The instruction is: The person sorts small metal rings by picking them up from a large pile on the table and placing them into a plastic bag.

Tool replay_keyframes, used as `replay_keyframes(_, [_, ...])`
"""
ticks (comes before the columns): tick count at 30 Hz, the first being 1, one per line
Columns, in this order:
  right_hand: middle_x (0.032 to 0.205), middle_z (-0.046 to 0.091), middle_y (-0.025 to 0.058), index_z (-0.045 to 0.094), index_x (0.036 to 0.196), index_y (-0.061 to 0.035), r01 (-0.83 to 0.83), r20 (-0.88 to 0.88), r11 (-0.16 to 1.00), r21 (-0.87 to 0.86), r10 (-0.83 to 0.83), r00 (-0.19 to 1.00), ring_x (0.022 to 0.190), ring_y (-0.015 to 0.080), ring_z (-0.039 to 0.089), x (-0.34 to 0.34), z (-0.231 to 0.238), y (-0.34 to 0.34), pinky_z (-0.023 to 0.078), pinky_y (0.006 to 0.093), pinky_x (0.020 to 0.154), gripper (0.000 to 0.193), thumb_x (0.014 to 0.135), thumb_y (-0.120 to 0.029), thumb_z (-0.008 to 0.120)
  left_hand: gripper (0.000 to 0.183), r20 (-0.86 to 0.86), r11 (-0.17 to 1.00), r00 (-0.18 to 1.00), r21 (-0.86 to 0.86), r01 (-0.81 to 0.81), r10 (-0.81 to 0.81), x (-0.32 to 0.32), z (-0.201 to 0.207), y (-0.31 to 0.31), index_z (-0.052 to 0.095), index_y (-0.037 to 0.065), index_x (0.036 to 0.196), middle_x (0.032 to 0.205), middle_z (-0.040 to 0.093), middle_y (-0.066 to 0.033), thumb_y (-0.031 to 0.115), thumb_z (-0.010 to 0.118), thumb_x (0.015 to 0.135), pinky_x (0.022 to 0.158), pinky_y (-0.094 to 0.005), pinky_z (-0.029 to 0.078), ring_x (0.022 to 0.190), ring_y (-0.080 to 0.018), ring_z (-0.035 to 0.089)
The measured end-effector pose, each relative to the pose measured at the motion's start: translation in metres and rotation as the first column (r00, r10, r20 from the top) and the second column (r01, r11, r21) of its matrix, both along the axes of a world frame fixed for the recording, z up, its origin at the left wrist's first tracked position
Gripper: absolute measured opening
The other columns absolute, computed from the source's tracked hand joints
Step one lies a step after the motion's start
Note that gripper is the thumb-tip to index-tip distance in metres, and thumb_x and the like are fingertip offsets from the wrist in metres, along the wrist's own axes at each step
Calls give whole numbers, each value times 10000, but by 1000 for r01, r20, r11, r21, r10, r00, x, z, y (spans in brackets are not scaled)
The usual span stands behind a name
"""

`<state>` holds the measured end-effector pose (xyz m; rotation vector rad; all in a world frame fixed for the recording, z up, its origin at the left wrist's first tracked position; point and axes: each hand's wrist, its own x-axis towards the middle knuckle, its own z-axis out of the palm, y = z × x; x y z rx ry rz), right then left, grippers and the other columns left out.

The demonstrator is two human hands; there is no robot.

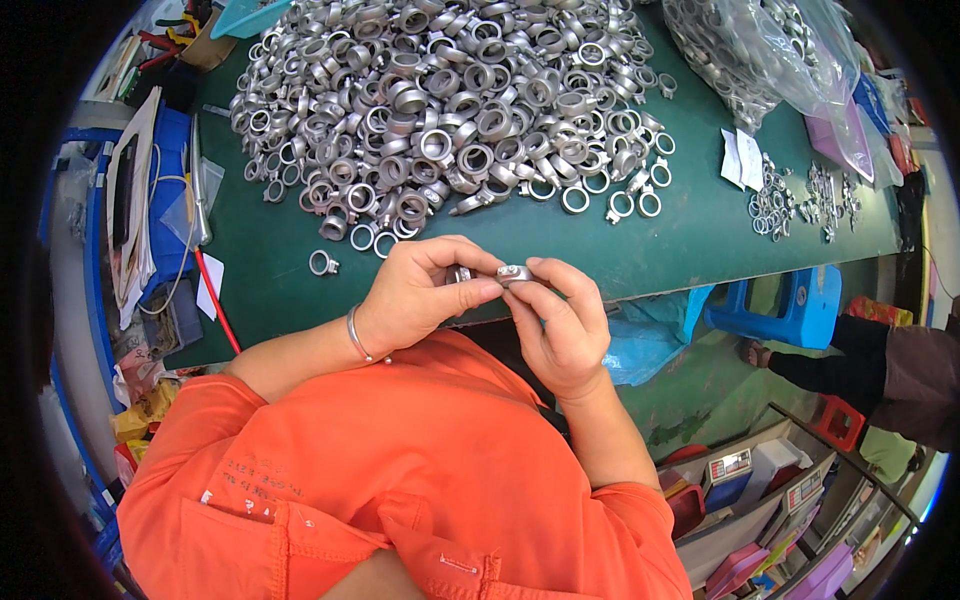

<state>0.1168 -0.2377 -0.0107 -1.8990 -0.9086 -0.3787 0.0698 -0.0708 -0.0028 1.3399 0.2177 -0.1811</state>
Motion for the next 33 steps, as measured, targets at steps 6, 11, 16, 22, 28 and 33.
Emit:
replay_keyframes(6, [945, 590, 123, 629, 844, 2, -5, -12, 1000, 10, 5, 1000, 818, 233, 597, -1, -2, 2, 513, 285, 689, 237, 638, 71, 723, 141, 171, 973, 985, 228, -24, -16, -1, 3, 2, 653, 6, 892, 871, 614, -67, 14, 680, 753, 653, -224, 444, 764, -119, 568])
replay_keyframes(11, [945, 592, 122, 632, 846, 2, -19, -15, 1000, 13, 19, 1000, 816, 234, 598, -1, -4, 3, 512, 288, 694, 235, 639, 71, 719, 135, 271, 951, 962, 303, -59, -27, -2, 3, 3, 657, 18, 862, 837, 618, -63, 17, 695, 733, 637, -225, 440, 741, -125, 566])
replay_keyframes(16, [955, 591, 120, 632, 843, 1, -25, -2, 1000, 16, 25, 1000, 819, 232, 598, -1, -4, 4, 511, 288, 695, 235, 637, 74, 717, 149, 292, 944, 956, 324, -64, -35, -2, 4, 3, 656, 21, 861, 826, 619, -67, 16, 702, 720, 635, -230, 439, 738, -130, 567])
replay_keyframes(22, [863, 607, 118, 612, 806, 10, -206, -55, 977, 55, 209, 976, 729, 249, 597, 0, 7, 4, 496, 290, 648, 214, 626, 69, 712, 198, -251, 955, 968, -289, -69, -6, 3, 6, 2, 613, -13, 972, 847, 601, -68, 118, 495, 880, 568, -232, 493, 688, -128, 577])
replay_keyframes(28, [764, 569, 98, 611, 827, -25, 287, 137, 944, -165, -266, 954, 734, 282, 532, 52, -6, 2, 433, 363, 673, 127, 707, 1, 642, 251, -324, 773, 934, -627, -90, -154, 2, -4, 6, 557, 7, 995, 751, 558, -57, 227, 458, 925, 496, -246, 440, 619, -119, 533])
replay_keyframes(33, [765, 574, 70, 606, 795, -51, 92, -86, 956, -279, -120, 989, 747, 258, 516, 48, -2, -3, 413, 355, 685, 84, 724, -18, 638, 189, -224, 922, 972, -386, -18, -75, 4, 8, 7, 547, 15, 997, 769, 558, -43, 178, 518, 905, 488, -198, 416, 625, -91, 525])
